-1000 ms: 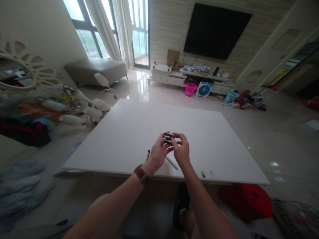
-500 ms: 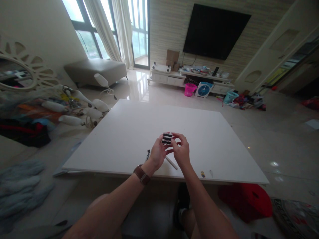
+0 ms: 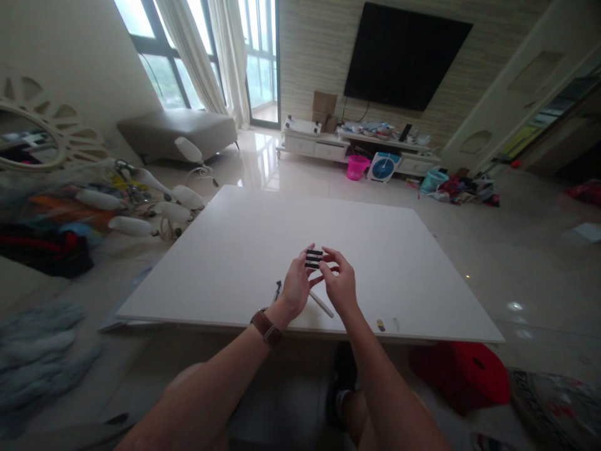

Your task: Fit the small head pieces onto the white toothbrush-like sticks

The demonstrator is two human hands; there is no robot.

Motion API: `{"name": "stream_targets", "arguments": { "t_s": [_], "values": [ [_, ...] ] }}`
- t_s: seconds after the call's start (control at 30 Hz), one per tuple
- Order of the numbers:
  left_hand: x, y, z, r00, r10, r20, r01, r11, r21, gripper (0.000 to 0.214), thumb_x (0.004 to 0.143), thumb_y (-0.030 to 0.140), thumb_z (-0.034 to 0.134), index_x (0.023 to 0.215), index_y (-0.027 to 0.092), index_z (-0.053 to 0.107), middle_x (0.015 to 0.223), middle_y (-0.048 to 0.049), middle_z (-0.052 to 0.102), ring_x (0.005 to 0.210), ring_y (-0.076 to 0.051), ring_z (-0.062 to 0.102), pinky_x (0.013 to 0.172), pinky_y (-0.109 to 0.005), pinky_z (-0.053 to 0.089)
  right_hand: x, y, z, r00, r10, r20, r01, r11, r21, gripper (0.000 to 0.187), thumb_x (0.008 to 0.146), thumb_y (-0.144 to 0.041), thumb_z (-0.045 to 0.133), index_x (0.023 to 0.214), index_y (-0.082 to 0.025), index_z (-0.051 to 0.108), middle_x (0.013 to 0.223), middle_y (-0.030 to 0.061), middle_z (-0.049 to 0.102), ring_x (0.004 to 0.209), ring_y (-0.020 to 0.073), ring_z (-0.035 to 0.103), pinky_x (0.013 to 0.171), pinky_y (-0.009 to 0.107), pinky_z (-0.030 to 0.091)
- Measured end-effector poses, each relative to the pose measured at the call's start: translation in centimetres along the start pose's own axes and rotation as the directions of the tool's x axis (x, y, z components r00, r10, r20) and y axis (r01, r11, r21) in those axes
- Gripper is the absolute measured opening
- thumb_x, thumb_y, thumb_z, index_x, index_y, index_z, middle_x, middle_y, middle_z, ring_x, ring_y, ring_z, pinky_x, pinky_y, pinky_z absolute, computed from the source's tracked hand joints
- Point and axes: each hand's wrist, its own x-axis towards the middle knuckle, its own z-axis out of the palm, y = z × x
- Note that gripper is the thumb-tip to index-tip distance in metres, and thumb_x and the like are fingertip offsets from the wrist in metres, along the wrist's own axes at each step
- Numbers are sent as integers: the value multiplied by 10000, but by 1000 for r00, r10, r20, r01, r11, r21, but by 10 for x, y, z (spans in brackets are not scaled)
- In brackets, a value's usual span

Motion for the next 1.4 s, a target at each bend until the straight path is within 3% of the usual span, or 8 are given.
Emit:
{"name": "stream_targets", "arguments": {
  "t_s": [0.2,0.37,0.43,0.57,0.67,0.8,1.1,1.4],
  "values": [
    [0,-3,2,998,6,69,-5,1000,-18,458,946,399,473,1382,289,559,1286,-60,643,1208,-236,570,1016,-408,468,-1,-3,6,995,86,57,-92,990,109,529,797,-359,725,1286,-190,615,1109,89,689,942,203,643,715,299,520],
    [-1,-2,4,997,-8,76,6,1000,25,458,938,393,490,1383,320,568,1371,-53,598,1237,-235,553,1010,-395,471,2,-3,9,973,207,106,-231,909,346,499,750,-378,785,1192,-181,668,1090,81,706,851,179,653,680,278,532],
    [-1,-1,4,999,7,32,-9,999,40,462,938,396,493,1385,308,567,1434,-57,552,1251,-230,540,1006,-375,470,4,-5,7,949,288,132,-312,782,539,402,765,-372,762,1107,-173,690,1073,76,716,822,164,657,654,254,525],
    [2,0,2,996,59,-64,-56,997,45,499,950,413,457,1433,298,510,1541,-61,442,1350,-236,472,1039,-354,444,8,-12,-2,877,377,298,-444,402,801,270,847,-356,628,1041,-176,682,1008,77,735,740,147,670,647,256,542],
    [3,1,0,995,52,-83,-50,998,25,543,940,438,464,1477,365,435,1602,-17,349,1409,-243,416,1073,-364,412,8,-17,-7,864,375,336,-455,296,840,272,879,-327,560,1084,-188,671,973,72,736,683,138,659,644,267,551],
    [2,2,-2,996,51,-72,-50,999,13,564,927,472,467,1486,445,392,1634,39,277,1462,-250,336,1098,-383,379,7,-18,-10,863,367,348,-455,264,851,293,885,-323,533,1107,-189,671,972,70,732,671,137,645,654,276,550],
    [-3,6,2,998,59,-36,-61,998,-32,568,887,566,455,1442,597,339,1659,136,135,1522,-326,149,1025,-500,430,6,-16,-10,882,333,333,-434,305,847,293,869,-362,554,1080,-200,676,968,65,725,679,157,632,665,320,550],
    [-3,8,0,997,55,54,-48,992,-114,594,872,637,431,1455,587,326,1647,94,208,1492,-346,238,991,-489,443,6,-18,-10,888,339,312,-420,316,851,299,873,-370,537,1070,-202,686,967,68,722,681,165,616,673,330,546]
  ]
}}
